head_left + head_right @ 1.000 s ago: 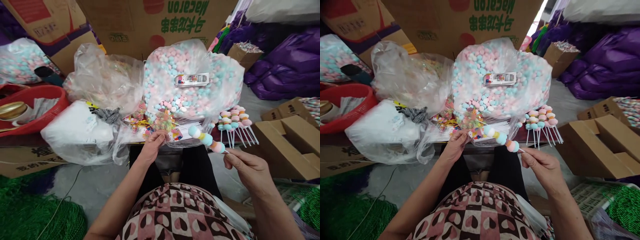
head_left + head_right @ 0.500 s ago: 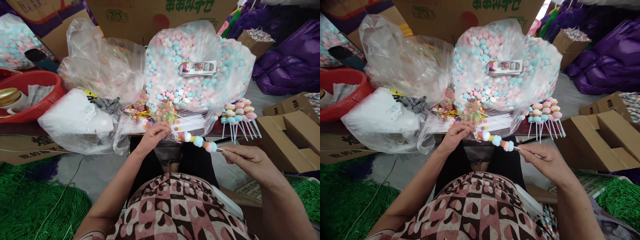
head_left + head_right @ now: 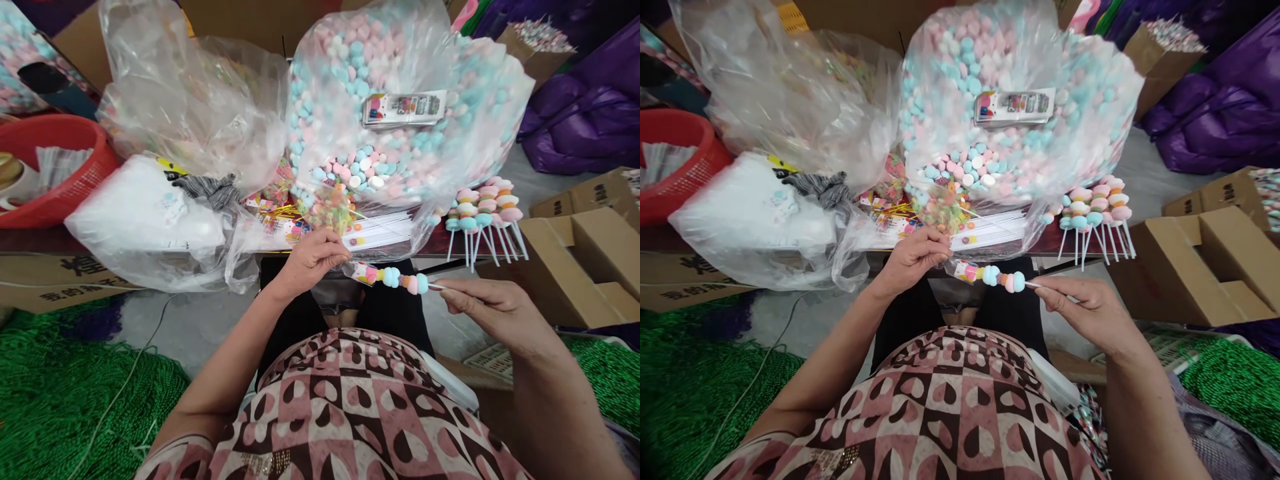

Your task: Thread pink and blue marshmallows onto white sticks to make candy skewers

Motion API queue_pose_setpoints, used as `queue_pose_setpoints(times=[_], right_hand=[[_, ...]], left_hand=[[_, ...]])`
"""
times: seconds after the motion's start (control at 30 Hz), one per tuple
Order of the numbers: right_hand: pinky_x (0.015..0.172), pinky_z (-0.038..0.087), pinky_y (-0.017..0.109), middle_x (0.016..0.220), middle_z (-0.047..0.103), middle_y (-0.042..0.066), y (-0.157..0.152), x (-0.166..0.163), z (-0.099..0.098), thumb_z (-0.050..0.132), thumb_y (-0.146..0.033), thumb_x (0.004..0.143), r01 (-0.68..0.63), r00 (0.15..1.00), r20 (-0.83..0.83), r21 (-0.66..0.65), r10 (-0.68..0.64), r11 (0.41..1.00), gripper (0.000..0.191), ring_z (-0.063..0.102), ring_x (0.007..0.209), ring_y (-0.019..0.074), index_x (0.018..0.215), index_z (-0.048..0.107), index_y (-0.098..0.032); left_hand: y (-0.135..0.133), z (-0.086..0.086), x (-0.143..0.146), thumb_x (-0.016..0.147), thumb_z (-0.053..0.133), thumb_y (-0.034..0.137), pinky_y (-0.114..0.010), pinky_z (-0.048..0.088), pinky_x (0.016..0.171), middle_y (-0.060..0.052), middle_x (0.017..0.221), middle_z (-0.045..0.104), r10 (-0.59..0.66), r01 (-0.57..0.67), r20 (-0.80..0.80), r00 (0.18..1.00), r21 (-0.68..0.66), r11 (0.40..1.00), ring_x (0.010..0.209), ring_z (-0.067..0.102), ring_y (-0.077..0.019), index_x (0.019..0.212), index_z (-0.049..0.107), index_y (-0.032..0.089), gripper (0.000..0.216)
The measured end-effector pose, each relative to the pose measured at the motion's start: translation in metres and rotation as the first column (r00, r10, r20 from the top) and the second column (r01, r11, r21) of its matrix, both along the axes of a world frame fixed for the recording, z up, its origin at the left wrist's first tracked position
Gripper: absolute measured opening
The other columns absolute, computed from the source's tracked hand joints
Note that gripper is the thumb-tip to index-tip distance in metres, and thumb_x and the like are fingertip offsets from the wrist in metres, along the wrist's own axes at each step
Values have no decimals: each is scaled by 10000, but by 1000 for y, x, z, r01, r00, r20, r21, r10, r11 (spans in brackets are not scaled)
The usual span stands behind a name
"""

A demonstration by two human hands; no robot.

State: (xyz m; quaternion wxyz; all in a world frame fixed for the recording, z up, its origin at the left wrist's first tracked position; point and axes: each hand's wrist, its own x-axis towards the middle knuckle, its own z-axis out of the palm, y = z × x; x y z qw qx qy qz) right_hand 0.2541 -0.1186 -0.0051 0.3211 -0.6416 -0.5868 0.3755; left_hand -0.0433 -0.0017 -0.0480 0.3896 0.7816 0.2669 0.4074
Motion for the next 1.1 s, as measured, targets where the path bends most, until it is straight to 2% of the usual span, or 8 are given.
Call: queue_pose_setpoints(times=[0.13,0.27,0.43,0.53,0.77,0.87,0.97,1.1], right_hand=[[462,478,271,638,705,30,0,-4,-7,750,-604,677,-27,998,-54,-60,23,998,369,552,488,134,792,802,-256],[473,443,259,504,575,-14,1,-7,-16,732,-577,718,136,988,-79,-6,-136,991,365,513,479,123,870,797,-252],[466,423,260,508,572,-11,2,-16,-18,754,-580,686,57,989,-134,-94,-70,994,378,504,472,120,847,801,-241],[468,406,265,491,560,-16,2,-14,-20,769,-558,683,81,977,-188,-98,-98,992,350,492,472,123,840,801,-247],[506,407,272,493,570,-31,6,-11,-19,780,-423,740,309,855,-449,40,-259,950,183,481,483,120,827,778,-261],[580,492,296,641,688,2,17,-32,-11,776,-420,749,305,790,-571,54,-222,951,198,607,596,157,852,768,-251],[759,555,364,800,749,31,30,-60,-7,784,-453,732,255,740,-655,66,-151,965,240,689,760,199,823,757,-233],[841,547,376,750,722,16,42,-83,-7,768,-460,749,183,711,-699,82,-74,980,242,680,750,180,825,752,-231]], left_hand=[[-1,-2,2,906,568,365,-312,466,793,-67,872,661,48,-47,-15,999,62,997,850,616,-169,883,750,218,235],[2,4,3,913,556,366,-318,460,799,-62,859,642,157,-156,1,988,150,976,849,595,-166,890,745,217,242],[1,9,5,917,558,355,-306,453,782,-51,825,615,127,-122,-21,992,178,976,836,582,-159,892,742,212,234],[0,8,3,912,576,313,-292,463,769,-47,841,609,128,-132,31,991,170,977,837,587,-149,910,734,207,190],[-1,3,-3,886,620,222,-275,464,775,-29,870,617,168,-188,123,978,184,965,850,581,-128,913,707,211,92],[-3,-1,2,879,627,207,-277,467,775,-26,869,613,136,-154,113,984,169,974,848,579,-128,909,701,210,80],[-6,-5,8,876,629,209,-286,470,771,-25,865,606,107,-123,102,989,162,979,837,580,-132,909,702,209,80],[-9,-7,11,888,614,220,-297,473,783,-33,878,608,94,-106,84,992,159,982,852,588,-137,925,706,208,100]])
